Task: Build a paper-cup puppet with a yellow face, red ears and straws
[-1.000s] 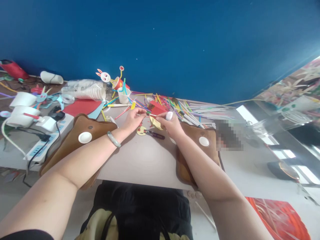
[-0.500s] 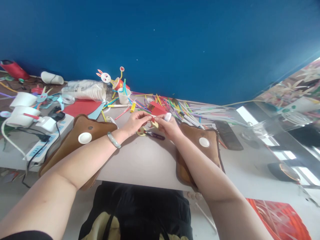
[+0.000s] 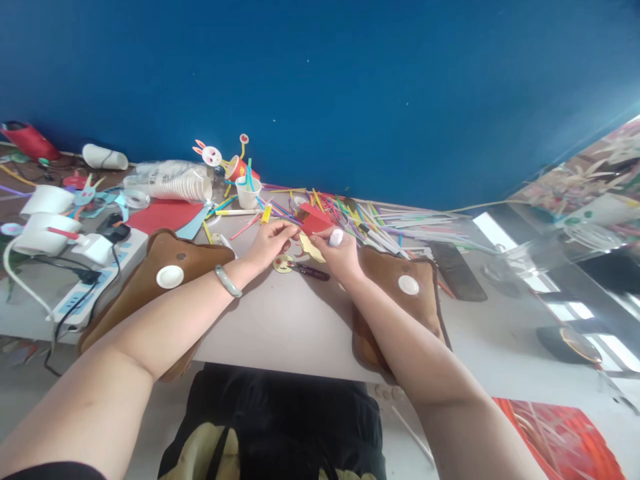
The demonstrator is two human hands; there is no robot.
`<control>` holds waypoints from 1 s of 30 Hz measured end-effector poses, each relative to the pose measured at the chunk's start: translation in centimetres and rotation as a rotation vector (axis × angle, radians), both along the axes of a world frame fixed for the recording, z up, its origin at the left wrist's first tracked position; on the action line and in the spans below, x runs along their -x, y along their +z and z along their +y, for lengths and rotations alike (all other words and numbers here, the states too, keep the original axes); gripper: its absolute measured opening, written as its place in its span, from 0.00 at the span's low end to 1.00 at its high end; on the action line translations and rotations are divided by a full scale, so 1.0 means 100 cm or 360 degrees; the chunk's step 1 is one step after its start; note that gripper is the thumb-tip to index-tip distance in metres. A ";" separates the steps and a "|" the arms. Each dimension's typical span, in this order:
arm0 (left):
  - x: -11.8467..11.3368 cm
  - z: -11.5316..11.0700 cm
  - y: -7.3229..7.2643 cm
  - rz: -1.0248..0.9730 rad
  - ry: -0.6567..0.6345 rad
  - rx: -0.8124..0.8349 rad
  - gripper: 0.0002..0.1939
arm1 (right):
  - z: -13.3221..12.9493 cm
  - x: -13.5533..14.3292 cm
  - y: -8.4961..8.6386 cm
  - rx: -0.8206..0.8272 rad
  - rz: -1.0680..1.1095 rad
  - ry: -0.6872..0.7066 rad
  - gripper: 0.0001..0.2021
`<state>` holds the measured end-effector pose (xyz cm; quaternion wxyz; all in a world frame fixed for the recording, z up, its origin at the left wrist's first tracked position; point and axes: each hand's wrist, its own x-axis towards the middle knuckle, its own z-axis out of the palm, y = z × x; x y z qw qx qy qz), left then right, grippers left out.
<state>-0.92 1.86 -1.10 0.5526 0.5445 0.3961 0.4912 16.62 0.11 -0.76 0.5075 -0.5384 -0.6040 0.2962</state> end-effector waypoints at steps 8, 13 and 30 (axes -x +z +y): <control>-0.003 -0.008 0.006 0.0082 -0.0297 0.0132 0.18 | -0.007 -0.007 -0.014 -0.0846 -0.0878 -0.0046 0.10; -0.002 -0.007 0.005 0.0026 -0.0298 0.0127 0.17 | -0.011 -0.002 -0.014 -0.0866 -0.0993 0.0083 0.10; -0.002 -0.004 -0.003 0.0410 -0.0479 -0.0090 0.11 | -0.004 0.002 0.009 0.0304 0.0021 0.0234 0.10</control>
